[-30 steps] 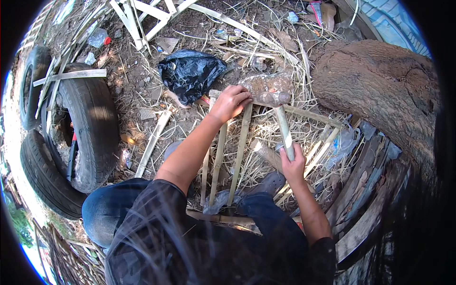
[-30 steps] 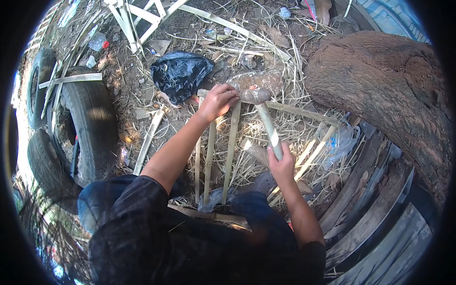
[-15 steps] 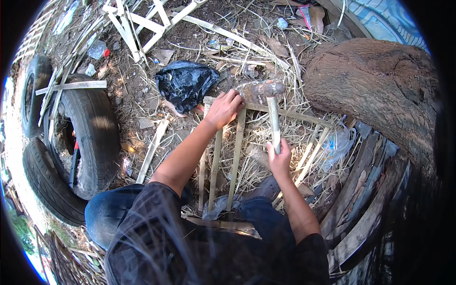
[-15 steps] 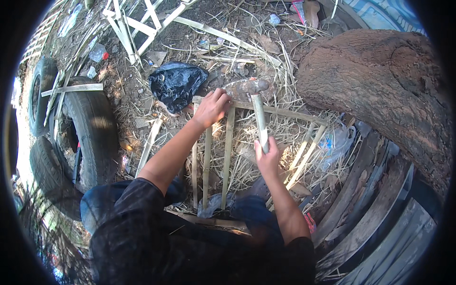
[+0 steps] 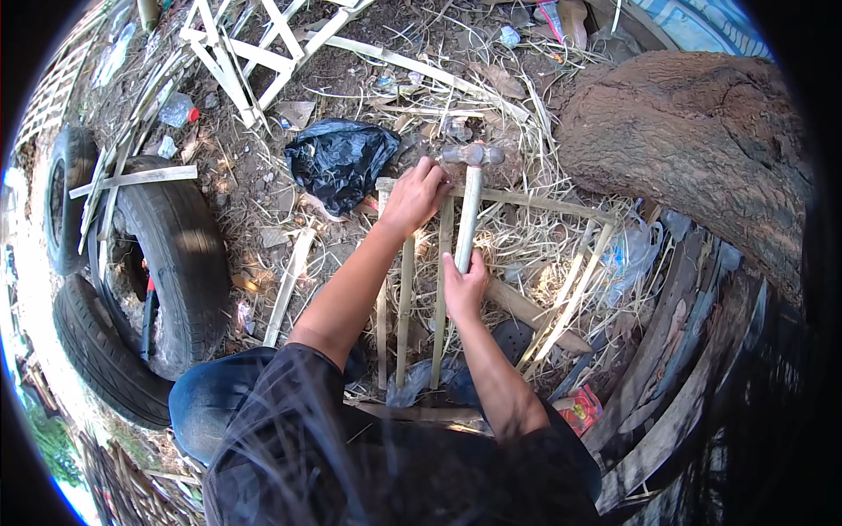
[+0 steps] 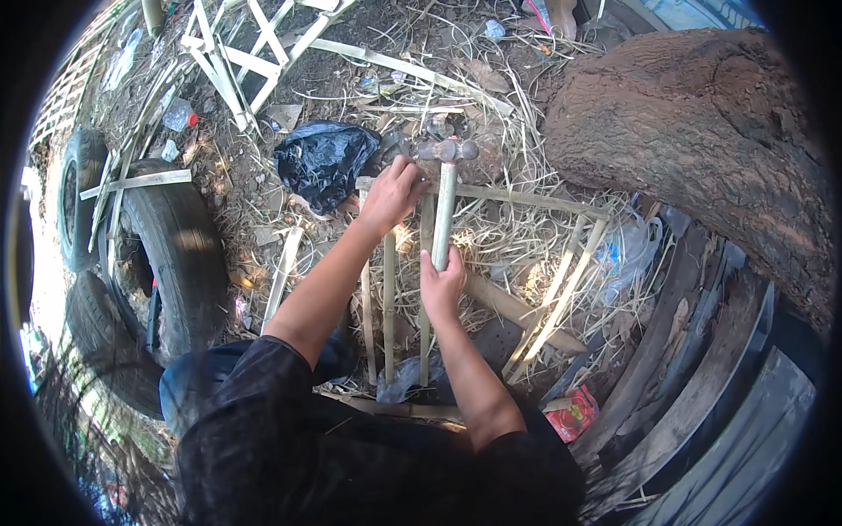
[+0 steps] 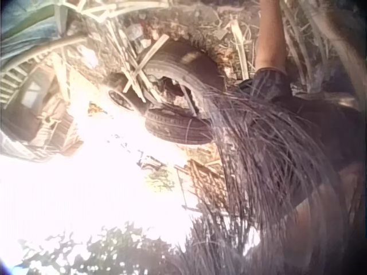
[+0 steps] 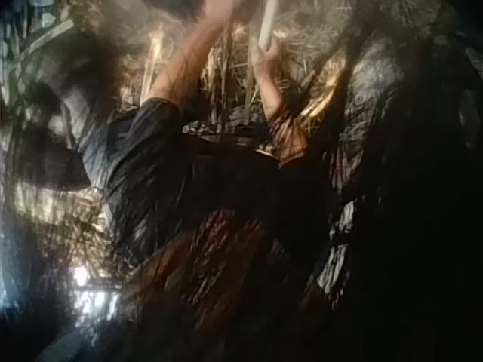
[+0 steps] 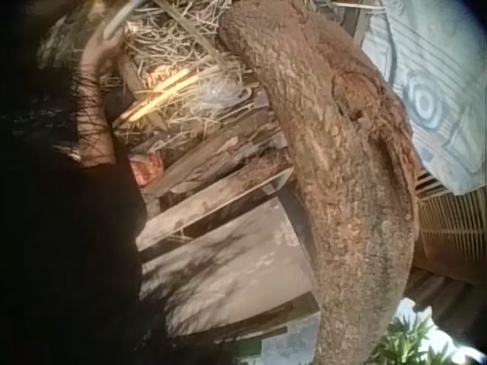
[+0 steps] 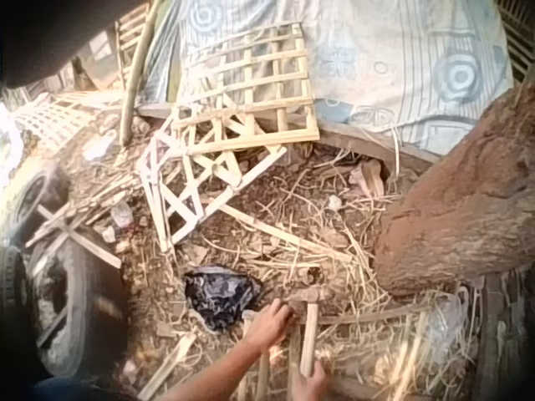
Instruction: The person assembles a small bamboo structure by hammering nails through cross-members into upright bamboo slats, then uses a large blade to split a new length of bamboo.
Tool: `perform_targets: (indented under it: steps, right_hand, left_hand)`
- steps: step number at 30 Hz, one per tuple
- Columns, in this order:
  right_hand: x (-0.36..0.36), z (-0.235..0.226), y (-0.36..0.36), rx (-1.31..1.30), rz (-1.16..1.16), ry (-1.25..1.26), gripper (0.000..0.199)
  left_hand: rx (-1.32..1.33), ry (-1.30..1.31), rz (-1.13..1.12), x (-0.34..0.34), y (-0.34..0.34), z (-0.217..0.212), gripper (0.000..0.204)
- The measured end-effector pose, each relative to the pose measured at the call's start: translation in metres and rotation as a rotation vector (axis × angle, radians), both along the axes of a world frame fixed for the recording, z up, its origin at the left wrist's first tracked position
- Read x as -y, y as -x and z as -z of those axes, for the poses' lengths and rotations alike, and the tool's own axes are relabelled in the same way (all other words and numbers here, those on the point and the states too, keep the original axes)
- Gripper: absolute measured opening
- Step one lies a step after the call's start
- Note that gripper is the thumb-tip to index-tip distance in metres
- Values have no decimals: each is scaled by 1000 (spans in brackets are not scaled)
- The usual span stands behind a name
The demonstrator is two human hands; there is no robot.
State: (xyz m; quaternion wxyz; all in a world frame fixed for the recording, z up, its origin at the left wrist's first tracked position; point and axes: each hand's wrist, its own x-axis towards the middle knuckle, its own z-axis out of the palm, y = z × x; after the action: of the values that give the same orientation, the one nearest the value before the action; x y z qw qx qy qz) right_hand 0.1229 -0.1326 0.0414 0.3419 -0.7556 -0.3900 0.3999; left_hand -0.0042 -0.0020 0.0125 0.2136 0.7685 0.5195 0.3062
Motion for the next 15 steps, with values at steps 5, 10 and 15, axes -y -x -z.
perform_targets:
  steps: [5,10,15]
  right_hand:
    - [11,10,13,-174,121,117,19]
    - [33,17,24,-183,140,96,19]
    - [49,24,21,-155,134,80,16]
  left_hand:
    - [25,56,-40,4,6,5,19]
    - [42,50,-55,5,5,9,15]
    - [82,40,-72,6,2,11,17]
